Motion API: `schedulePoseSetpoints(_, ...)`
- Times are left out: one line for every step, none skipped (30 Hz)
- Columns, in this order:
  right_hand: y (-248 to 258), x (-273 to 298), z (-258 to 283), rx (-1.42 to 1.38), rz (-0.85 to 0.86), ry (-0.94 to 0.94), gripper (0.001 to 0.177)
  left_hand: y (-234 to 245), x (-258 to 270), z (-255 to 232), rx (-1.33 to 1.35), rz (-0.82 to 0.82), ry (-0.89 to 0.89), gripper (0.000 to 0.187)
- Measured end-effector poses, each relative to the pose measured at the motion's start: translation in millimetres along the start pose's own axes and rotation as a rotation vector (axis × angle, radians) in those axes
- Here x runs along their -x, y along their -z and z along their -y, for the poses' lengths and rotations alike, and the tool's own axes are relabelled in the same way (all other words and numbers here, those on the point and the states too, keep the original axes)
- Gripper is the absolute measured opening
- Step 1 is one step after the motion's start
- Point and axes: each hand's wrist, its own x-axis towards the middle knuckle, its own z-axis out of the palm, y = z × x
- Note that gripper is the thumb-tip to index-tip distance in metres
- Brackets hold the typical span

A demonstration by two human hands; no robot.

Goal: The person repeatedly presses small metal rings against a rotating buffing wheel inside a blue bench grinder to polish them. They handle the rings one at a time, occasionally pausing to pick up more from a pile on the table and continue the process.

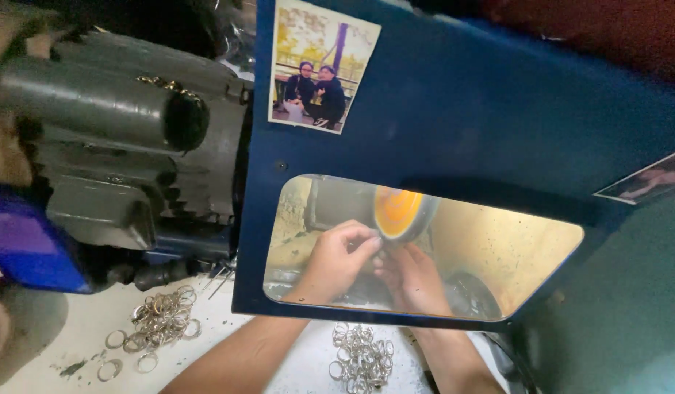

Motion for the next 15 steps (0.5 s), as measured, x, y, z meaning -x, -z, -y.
schedulePoseSetpoints(-2.2,1.5,-1.1,-0.009,-0.012,0.024,0.022,2.1,1.0,-0.9,0.02,0.009,0.0,0.013)
schedulePoseSetpoints(-3.8,2.4,-1.1,-0.021,-0.026,0.051,0.02,3.5,0.5,-2.5,0.04,0.021,-0.002,0.012)
schedulePoseSetpoints(0.8,4.9,5.6,-0.022,-0.025,0.056,0.02,7.1,2.9,-10.8,0.04,0.022,-0.006,0.012)
schedulePoseSetpoints(6.6,8.2,11.5,0.165,0.014,0.122,0.021,9.7,5.9,-18.3,0.091,0.077,0.018,0.013)
schedulePoseSetpoints(12.8,11.1,17.3,0.352,0.053,0.187,0.022,11.9,8.7,-25.3,0.143,0.132,0.043,0.015)
schedulePoseSetpoints(19.3,11.5,18.1,0.351,0.048,0.187,0.022,16.5,8.0,-31.3,0.144,0.138,0.043,0.015)
schedulePoseSetpoints(26.2,11.8,18.9,0.441,0.097,0.234,0.032,20.7,7.1,-37.1,0.19,0.218,0.089,0.022)
schedulePoseSetpoints(32.8,12.8,18.4,0.528,0.147,0.279,0.042,25.3,7.1,-42.6,0.233,0.298,0.138,0.028)
schedulePoseSetpoints(29.8,15.3,20.7,0.525,0.142,0.276,0.042,21.7,9.2,-42.6,0.232,0.305,0.141,0.028)
schedulePoseSetpoints(26.3,17.3,23.2,0.556,0.11,0.235,0.036,18.7,10.7,-43.0,0.205,0.284,0.188,0.026)
schedulePoseSetpoints(22.5,19.6,25.9,0.586,0.078,0.193,0.029,15.9,12.4,-43.7,0.177,0.263,0.235,0.025)
schedulePoseSetpoints(20.4,19.4,28.5,0.582,0.074,0.194,0.029,13.3,11.9,-47.3,0.174,0.268,0.235,0.025)
schedulePoseSetpoints(17.7,19.5,31.1,0.583,0.05,0.147,0.031,11.4,11.9,-51.1,0.202,0.246,0.266,0.024)
schedulePoseSetpoints(14.4,19.0,34.5,0.587,0.03,0.103,0.033,9.9,11.8,-54.9,0.232,0.219,0.294,0.024)
schedulePoseSetpoints(15.9,13.5,29.9,0.585,0.029,0.106,0.033,9.8,8.9,-53.0,0.23,0.22,0.292,0.024)
